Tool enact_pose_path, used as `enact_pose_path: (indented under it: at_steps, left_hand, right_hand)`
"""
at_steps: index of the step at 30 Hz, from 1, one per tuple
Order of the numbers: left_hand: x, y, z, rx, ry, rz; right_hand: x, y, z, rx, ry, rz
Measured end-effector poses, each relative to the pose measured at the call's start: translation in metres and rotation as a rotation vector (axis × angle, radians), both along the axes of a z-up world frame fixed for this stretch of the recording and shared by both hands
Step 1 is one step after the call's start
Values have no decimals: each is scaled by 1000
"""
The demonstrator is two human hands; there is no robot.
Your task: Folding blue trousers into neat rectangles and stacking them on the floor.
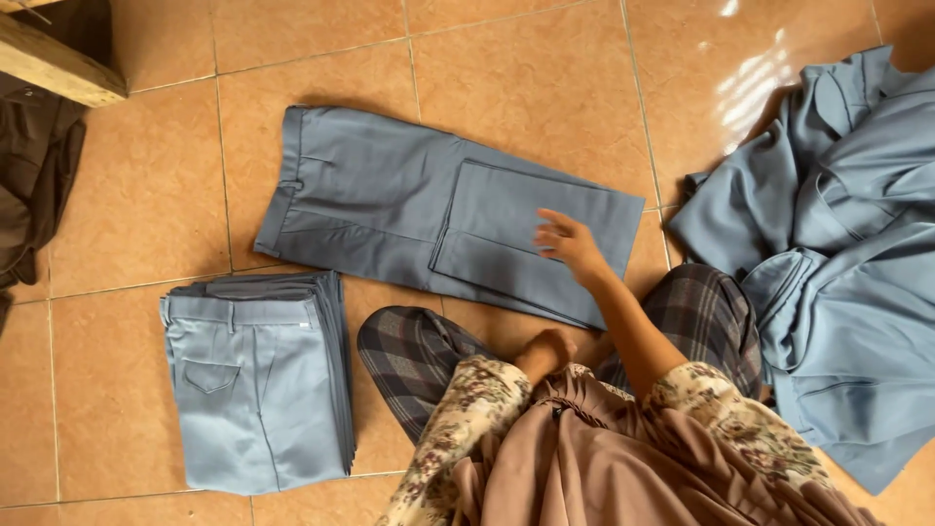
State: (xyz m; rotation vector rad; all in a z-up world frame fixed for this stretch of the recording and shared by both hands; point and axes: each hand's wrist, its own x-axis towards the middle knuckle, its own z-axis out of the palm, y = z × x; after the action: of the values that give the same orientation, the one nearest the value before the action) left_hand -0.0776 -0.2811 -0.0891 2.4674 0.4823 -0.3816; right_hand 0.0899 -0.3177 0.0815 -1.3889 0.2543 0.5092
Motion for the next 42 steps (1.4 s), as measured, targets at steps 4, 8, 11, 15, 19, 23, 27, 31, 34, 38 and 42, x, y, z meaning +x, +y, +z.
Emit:
enact_pose_path:
  at_steps: [4, 8, 11, 15, 19, 23, 27, 31, 34, 38, 42]
  left_hand:
    - [28, 102, 43, -167, 40, -217]
    - [84, 171, 111, 94, -81, 102]
    - [99, 204, 103, 141, -30, 150]
    - [92, 214, 74, 147, -47, 80]
    - [79, 192, 69, 170, -114, 37]
    - [68, 139, 99, 145, -344, -73]
    - [45, 67, 82, -66, -406, -248]
    - [21, 5, 39, -301, -144, -452]
    - [4, -12, 66, -476, -81, -490]
    - [4, 0, 67, -511, 396, -408]
    - [9, 49, 168, -692, 606, -147]
  right_hand:
    - [-26, -64, -19, -608, -128, -101]
    - [-52, -105, -69, -812, 21, -212]
    - [-65, -105, -92, -778, 176, -184]
    - [-71, -87, -82, -232, 344, -451]
    - [-60, -137, -83, 144, 363, -404]
    - [-50, -153, 28, 144, 205, -471]
    - [-55, -163, 118, 61, 26, -543]
    - [-42, -118, 194, 92, -87, -455]
    - [-28, -91, 172, -46, -131, -458]
    - [-30, -4, 157, -19, -133, -190]
    - [-44, 56, 119, 47, -151, 189]
